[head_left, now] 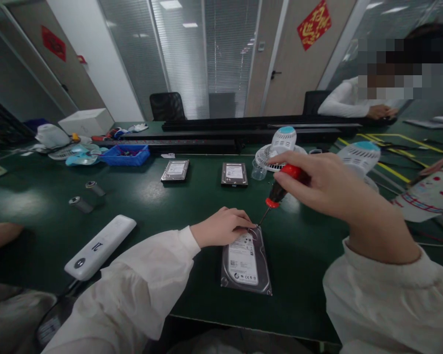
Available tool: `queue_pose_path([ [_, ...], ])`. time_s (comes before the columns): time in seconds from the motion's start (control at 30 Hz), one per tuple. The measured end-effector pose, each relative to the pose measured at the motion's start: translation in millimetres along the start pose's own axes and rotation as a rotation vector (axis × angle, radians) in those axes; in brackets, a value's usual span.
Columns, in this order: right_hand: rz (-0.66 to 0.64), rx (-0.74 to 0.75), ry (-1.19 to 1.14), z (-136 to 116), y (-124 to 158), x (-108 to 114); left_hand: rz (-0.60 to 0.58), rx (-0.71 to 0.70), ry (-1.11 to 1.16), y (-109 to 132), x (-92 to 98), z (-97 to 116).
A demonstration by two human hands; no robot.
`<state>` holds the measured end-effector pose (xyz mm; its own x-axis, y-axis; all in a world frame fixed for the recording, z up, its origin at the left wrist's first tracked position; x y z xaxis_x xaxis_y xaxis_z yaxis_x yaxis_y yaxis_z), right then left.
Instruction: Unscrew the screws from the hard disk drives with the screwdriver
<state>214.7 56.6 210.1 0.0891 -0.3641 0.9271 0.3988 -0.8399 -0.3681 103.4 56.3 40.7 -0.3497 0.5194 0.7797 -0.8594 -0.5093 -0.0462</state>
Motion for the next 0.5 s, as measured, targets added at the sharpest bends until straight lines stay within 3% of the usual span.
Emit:
queue_pose_path([
  [0.13,-0.065,-0.096,0.094,5.6,-0.6,-4.7,0.007,-0.001,-0.028,-0.2,-0.1,1.0],
  [0.33,-0.050,0.007,0.004,-4.4,2.0,-0.7,0.006,0.011,-0.030,0.3,0.0,1.9],
  [0.5,-0.061,-0.083,0.125,3.6,2.2,-3.5,0.014,0.012,-0.028,1.2,1.0,2.6],
])
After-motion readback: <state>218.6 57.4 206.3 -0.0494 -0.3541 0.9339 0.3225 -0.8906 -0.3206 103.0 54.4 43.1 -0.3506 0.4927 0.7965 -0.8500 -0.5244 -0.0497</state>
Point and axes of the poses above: each hand's wrist, its own y-axis away from the middle knuckle, its own x-axis out of the back of the hand, z = x × y, the point moved 10 cm from there along -y, towards the middle knuckle, and after that the axes turned 11 degrees about y, right-handed, at the moved point
